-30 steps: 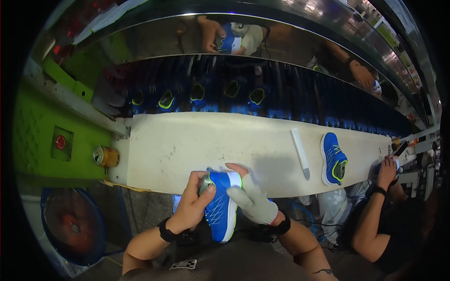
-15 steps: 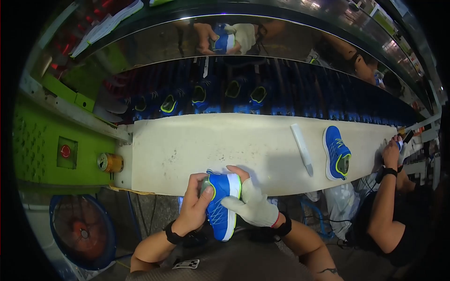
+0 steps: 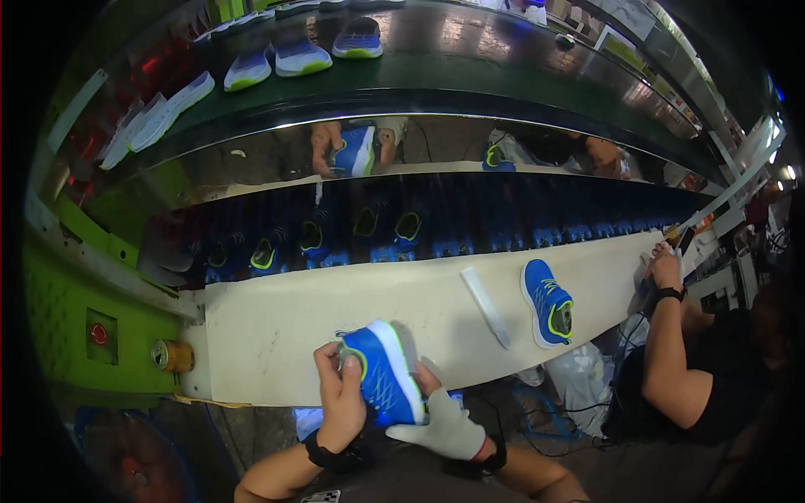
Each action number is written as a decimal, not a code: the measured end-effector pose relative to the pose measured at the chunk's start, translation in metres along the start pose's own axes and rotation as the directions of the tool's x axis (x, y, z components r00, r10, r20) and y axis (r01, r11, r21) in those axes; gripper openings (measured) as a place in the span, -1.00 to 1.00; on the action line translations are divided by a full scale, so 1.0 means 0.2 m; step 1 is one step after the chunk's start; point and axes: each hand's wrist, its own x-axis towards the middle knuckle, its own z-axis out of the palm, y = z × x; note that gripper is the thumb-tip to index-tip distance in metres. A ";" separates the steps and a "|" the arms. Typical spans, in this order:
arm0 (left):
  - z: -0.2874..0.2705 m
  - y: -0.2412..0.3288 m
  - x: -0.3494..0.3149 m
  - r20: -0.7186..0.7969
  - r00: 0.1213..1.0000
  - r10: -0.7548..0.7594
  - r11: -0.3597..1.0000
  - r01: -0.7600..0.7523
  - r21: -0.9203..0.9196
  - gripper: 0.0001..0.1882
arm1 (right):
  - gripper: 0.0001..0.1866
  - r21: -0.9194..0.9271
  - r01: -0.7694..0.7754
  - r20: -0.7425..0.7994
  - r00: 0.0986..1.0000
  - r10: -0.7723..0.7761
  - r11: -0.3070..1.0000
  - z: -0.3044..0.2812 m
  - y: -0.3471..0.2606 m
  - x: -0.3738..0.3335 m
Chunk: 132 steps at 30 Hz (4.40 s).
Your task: Insert insoles and assemble components of athletic shoes on a conveyor production line.
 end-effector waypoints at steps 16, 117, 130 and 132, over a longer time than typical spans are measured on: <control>0.03 -0.07 0.02 0.375 0.925 -0.062 0.998 0.057 0.026 -0.50 | -0.32 0.136 0.073 -0.842 0.535 0.076 0.988 -0.96 0.05 -0.13; -0.38 0.07 -0.06 0.263 0.963 0.060 0.968 -0.120 0.221 -0.34 | -0.63 0.680 -0.026 -0.144 0.975 0.168 0.732 0.29 -0.20 0.41; -0.37 0.00 0.00 0.113 0.988 0.103 0.969 -0.125 0.213 -0.20 | -0.64 0.194 0.178 -0.447 0.891 -0.075 0.965 0.45 -0.17 0.38; -0.36 -0.02 0.02 0.123 0.989 0.080 0.982 -0.099 0.162 -0.25 | -0.54 0.231 0.161 -0.503 0.864 -0.023 0.960 0.47 -0.19 0.36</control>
